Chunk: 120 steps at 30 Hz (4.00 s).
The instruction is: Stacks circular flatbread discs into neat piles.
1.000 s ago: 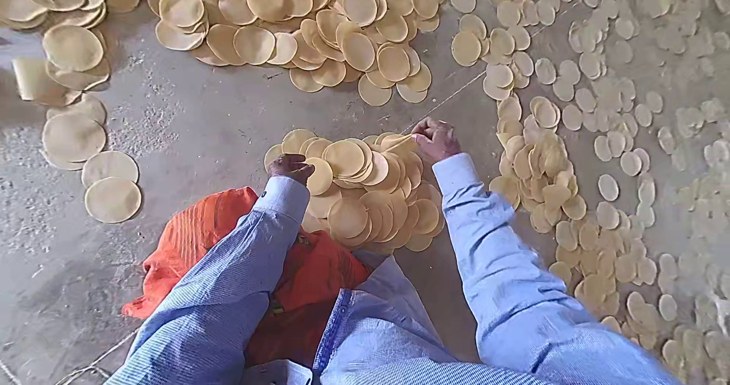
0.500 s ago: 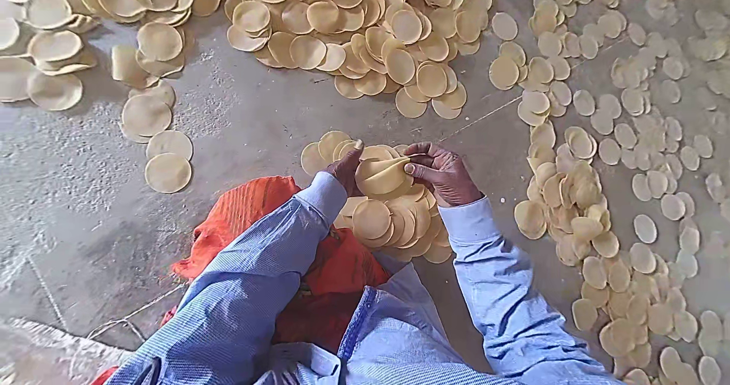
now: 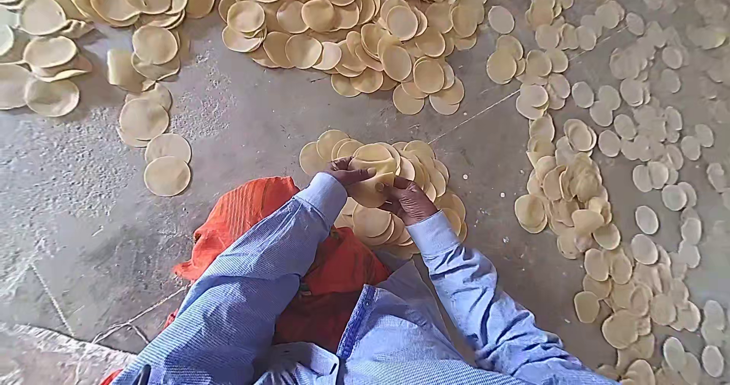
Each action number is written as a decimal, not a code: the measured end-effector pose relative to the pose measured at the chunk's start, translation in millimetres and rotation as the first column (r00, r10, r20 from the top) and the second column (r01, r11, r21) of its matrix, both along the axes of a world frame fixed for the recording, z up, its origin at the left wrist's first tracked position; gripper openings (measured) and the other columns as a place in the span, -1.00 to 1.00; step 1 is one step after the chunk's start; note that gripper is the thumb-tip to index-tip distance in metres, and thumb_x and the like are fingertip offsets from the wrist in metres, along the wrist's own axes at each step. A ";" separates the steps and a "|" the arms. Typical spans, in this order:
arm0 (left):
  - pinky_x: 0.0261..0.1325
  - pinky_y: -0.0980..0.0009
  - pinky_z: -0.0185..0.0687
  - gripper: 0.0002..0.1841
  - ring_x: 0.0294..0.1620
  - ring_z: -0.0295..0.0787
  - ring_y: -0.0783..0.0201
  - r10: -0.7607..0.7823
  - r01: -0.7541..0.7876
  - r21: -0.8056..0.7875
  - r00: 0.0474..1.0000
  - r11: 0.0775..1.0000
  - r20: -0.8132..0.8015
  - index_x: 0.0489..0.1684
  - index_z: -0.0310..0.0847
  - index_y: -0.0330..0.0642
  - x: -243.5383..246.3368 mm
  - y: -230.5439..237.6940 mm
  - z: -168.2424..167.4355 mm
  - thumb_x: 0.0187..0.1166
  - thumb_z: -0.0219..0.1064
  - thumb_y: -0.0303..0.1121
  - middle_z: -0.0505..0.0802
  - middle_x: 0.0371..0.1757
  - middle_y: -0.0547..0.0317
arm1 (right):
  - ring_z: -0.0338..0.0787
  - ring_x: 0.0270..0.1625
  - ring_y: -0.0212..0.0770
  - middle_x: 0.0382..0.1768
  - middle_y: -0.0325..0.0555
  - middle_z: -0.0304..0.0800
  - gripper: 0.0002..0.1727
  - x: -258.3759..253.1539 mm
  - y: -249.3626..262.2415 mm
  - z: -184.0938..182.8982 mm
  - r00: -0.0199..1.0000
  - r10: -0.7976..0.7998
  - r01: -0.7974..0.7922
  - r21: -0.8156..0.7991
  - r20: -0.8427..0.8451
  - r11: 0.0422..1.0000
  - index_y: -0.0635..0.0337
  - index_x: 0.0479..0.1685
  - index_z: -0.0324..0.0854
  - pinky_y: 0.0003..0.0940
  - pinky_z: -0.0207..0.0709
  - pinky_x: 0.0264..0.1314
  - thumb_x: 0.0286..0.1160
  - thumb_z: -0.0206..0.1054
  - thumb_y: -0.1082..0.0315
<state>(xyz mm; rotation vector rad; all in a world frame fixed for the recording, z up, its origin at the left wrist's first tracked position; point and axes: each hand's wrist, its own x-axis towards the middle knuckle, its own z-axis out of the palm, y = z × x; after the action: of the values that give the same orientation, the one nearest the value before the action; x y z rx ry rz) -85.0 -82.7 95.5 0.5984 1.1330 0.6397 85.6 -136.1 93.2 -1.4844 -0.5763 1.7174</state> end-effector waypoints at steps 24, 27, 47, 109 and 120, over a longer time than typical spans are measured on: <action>0.43 0.09 0.53 -0.68 0.22 0.70 0.07 0.050 -0.040 0.032 0.898 0.999 -0.437 0.22 0.62 -0.46 2.5 9.6 -17.4 0.81 0.22 -0.33 0.77 0.20 -0.26 | 0.80 -0.29 -0.34 -0.25 -0.11 0.80 -0.81 25.0 4.0 -12.7 0.900 -0.069 -0.078 0.313 0.430 0.947 0.34 -0.11 0.65 -0.36 0.79 -0.15 0.37 0.52 0.54; 0.51 0.13 0.45 -0.67 0.31 0.67 0.05 0.065 0.000 0.135 0.878 0.991 -0.474 0.27 0.61 -0.49 -5.4 12.3 -24.3 0.82 0.20 -0.35 0.76 0.28 -0.31 | 0.75 -0.29 -0.35 -0.26 -0.10 0.80 -0.76 40.4 13.8 -9.1 0.713 -0.149 -0.212 0.413 0.685 0.886 0.34 -0.07 0.65 -0.34 0.69 -0.09 0.40 0.49 0.39; 0.25 0.34 0.68 -0.66 0.00 0.77 0.32 0.340 -0.257 0.325 0.911 0.910 -0.232 0.25 0.63 -0.52 -8.5 6.2 -26.7 0.60 0.43 -0.49 0.85 0.06 -0.17 | 0.85 -0.38 -0.35 -0.26 -0.07 0.84 -0.76 7.8 40.4 2.3 0.892 -0.019 -0.134 0.305 0.452 0.943 0.38 0.13 0.62 -0.39 0.81 -0.21 0.54 0.38 0.52; 0.45 0.09 0.54 -0.71 0.27 0.74 0.05 0.410 -0.320 0.259 0.757 0.911 -0.508 0.25 0.71 -0.35 -26.5 23.5 -28.0 0.73 0.29 -0.36 0.83 0.20 -0.22 | 0.77 0.27 0.28 0.08 0.29 0.80 -0.68 30.7 27.0 -71.6 0.014 0.148 -0.808 -0.076 0.989 0.584 0.35 0.04 0.74 0.17 0.62 0.33 0.48 0.50 0.27; 0.58 0.03 0.46 -0.66 0.45 0.67 -0.02 0.305 -0.221 0.216 0.785 0.951 -0.540 0.37 0.68 -0.27 -30.2 20.5 -19.9 0.78 0.24 -0.29 0.78 0.34 -0.22 | 0.82 0.12 0.26 -0.08 0.17 0.86 -0.79 28.5 37.2 -84.3 0.002 -0.096 -0.901 0.043 0.995 0.432 0.24 -0.16 0.83 0.13 0.70 0.14 0.49 0.31 0.35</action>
<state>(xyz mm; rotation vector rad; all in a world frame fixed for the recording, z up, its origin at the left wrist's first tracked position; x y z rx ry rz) -115.2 -62.2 75.6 0.7903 1.7698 0.8155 114.1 -98.9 8.9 -1.5426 -2.5207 0.2263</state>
